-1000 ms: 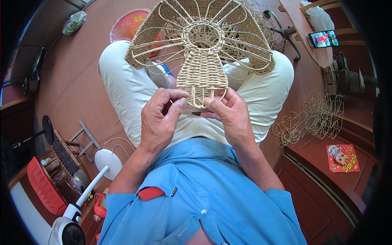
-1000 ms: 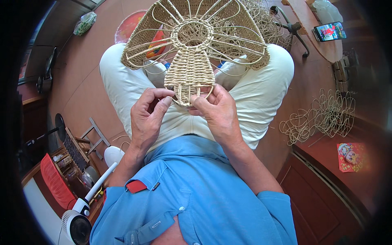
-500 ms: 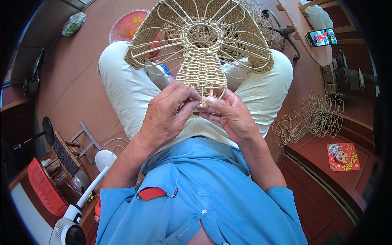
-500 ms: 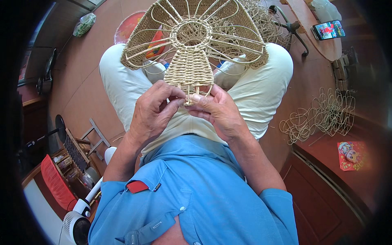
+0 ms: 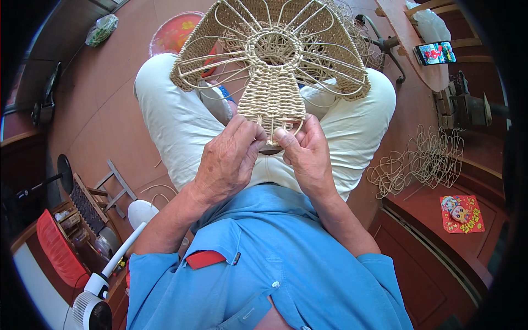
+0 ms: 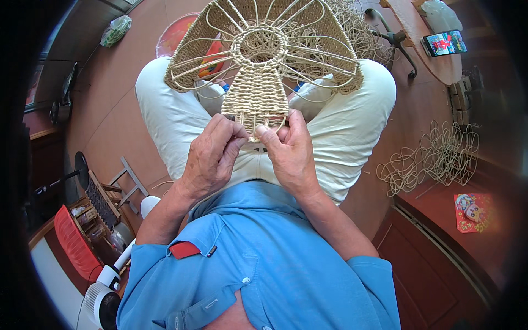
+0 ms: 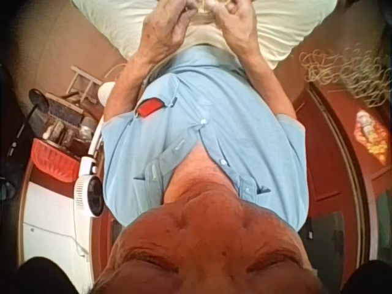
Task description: Weaving a structured straw basket or decorative item by hand.
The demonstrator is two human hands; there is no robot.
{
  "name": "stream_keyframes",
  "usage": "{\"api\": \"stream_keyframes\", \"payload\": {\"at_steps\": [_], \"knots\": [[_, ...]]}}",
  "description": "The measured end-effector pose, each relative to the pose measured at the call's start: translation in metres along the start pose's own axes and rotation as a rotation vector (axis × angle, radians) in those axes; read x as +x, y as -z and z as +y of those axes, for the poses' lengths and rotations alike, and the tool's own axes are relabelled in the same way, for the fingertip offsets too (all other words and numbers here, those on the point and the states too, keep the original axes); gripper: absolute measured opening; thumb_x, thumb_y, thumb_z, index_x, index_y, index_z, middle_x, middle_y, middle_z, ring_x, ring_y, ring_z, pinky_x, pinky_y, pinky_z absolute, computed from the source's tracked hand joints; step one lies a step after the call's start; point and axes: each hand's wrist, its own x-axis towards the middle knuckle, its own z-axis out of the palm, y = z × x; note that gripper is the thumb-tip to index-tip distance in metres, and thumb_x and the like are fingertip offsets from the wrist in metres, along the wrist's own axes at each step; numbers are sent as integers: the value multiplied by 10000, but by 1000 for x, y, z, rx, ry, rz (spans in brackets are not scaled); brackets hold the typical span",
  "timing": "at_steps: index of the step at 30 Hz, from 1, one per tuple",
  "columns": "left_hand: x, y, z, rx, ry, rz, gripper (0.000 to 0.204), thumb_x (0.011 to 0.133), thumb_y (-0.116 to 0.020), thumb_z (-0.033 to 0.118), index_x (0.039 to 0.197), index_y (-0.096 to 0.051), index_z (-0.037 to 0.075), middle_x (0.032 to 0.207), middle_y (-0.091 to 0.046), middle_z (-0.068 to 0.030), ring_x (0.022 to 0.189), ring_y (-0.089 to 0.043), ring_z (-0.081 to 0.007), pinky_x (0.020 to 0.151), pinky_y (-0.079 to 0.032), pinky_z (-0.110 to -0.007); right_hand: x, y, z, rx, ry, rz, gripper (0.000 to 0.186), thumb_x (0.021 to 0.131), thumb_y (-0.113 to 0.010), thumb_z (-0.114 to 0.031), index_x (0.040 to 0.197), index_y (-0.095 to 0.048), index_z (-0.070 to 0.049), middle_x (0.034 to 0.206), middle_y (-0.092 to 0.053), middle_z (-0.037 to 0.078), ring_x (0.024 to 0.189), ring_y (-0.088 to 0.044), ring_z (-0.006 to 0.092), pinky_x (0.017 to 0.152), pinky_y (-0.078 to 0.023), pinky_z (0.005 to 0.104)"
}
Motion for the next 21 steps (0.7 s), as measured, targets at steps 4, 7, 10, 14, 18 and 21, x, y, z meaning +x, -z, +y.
{"api": "stream_keyframes", "payload": {"at_steps": [4, 7, 10, 14, 18, 21], "knots": [[-5, -6, -2, -39, 25, 73, 127, 894, -675, -49, 995, -620, 5, 880, -559, -132, 764, -597, -304, 670, -498, -399, 2, -8, -2, -48, 36, 58, 399, 999, -710, -110, 1287, -458, 1, 983, -711, 52, 695, -548, 6, 562, -414, 178], [-7, -8, -2, -42, 17, 121, 126, 901, -681, -47, 998, -623, 7, 872, -549, -127, 742, -588, -280, 659, -490, -379, 2, 1, -10, -44, -20, 17, 445, 983, -737, -127, 1315, -465, -6, 987, -712, 46, 707, -588, 23, 586, -454, 180], [-8, -11, -1, -63, 27, 155, 110, 920, -680, -39, 1003, -627, 9, 872, -547, -119, 732, -582, -246, 651, -482, -357, 4, 5, -20, 11, -115, -117, 478, 955, -774, -150, 1326, -502, -21, 1016, -711, 37, 757, -624, 47, 636, -506, 203], [-13, -15, -3, -107, 69, 180, 82, 952, -672, -19, 1021, -634, 6, 892, -563, -97, 730, -577, -193, 645, -475, -334, 6, 2, -15, 25, -144, -142, 427, 917, -805, -147, 1262, -584, -27, 1044, -698, 17, 831, -632, 65, 695, -543, 242], [-22, -8, -3, -139, 130, 176, 93, 962, -684, 6, 1043, -640, 6, 902, -582, -81, 714, -559, -164, 646, -472, -317, 6, -1, -11, 71, -137, -110, 356, 909, -801, -125, 1199, -618, -27, 1011, -676, -1, 838, -630, 67, 711, -548, 251], [-26, 4, 8, -160, 366, 139, 81, 973, -674, 64, 1032, -650, 14, 917, -638, -137, 716, -621, -256, 673, -507, -347, 8, -1, -6, 65, -142, -100, 312, 907, -788, -106, 1162, -621, -40, 971, -653, -11, 818, -626, 68, 694, -549, 246]]}}
